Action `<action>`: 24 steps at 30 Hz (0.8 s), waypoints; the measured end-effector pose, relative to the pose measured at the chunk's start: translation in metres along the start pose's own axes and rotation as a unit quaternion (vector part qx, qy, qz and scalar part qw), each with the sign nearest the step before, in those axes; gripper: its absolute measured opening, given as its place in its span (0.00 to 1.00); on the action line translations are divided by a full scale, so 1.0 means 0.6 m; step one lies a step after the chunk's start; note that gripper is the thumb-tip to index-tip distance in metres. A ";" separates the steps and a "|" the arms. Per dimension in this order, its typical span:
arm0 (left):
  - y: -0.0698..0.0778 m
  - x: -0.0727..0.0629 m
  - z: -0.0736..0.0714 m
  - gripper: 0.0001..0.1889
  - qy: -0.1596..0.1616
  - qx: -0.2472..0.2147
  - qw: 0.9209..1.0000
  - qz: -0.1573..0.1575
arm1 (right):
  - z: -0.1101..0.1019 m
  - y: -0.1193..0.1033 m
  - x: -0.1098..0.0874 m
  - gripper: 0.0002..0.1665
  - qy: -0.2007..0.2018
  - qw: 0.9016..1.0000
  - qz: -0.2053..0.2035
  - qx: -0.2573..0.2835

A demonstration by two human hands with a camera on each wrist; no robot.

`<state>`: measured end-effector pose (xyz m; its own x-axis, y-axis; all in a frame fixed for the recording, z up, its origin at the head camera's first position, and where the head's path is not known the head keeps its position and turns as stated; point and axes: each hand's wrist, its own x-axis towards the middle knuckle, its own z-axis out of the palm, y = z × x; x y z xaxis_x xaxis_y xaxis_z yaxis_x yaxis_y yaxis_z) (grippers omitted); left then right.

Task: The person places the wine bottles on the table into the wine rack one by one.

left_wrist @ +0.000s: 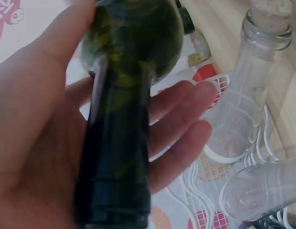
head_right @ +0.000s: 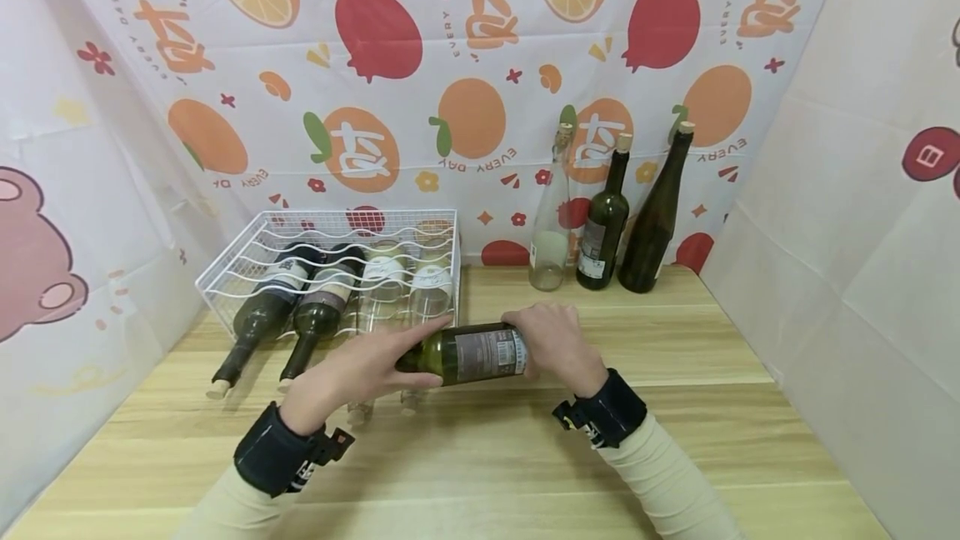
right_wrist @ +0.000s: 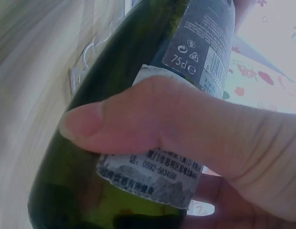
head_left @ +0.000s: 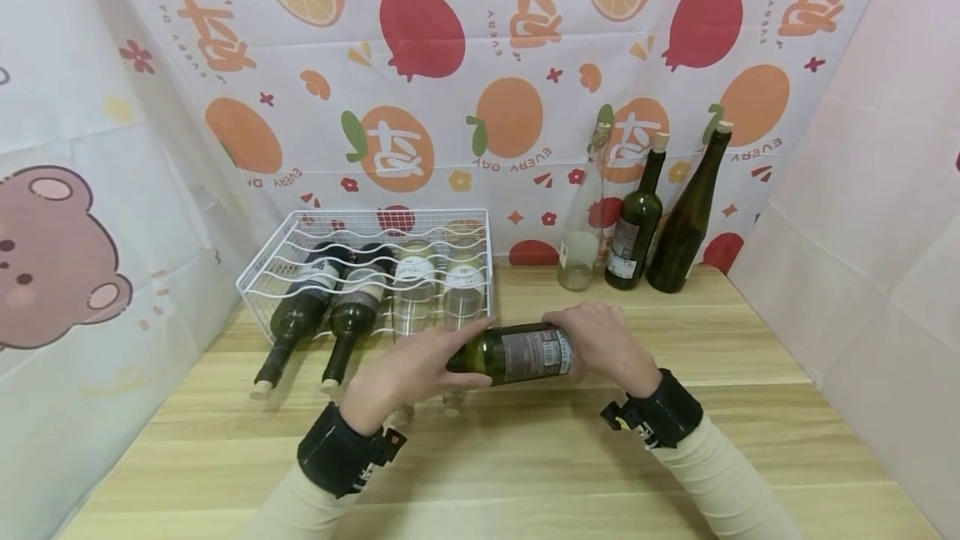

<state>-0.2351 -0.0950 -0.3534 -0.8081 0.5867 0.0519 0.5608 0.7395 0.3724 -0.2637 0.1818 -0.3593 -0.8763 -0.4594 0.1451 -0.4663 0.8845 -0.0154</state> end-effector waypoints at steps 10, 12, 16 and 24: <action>-0.004 0.013 0.014 0.46 -0.002 -0.002 1.000 0.001 | -0.002 -0.003 -0.004 0.48 0.004 1.000 0.007 0.004; -0.004 0.013 0.016 0.46 -0.004 -0.004 1.000 0.002 | -0.002 -0.004 -0.005 0.47 0.003 1.000 0.006 0.008; -0.004 0.013 0.018 0.46 -0.002 -0.008 1.000 0.005 | -0.002 -0.004 -0.006 0.47 0.007 1.000 0.001 0.011; -0.013 0.016 0.012 0.41 -0.003 -0.006 1.000 0.010 | 0.003 -0.005 -0.004 0.45 -0.007 1.000 -0.005 0.028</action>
<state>-0.2459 -0.0927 -0.3624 -0.7963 0.6026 0.0536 0.5737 0.7239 0.3832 -0.2605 0.1801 -0.3612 -0.8734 -0.4690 0.1312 -0.4800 0.8746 -0.0688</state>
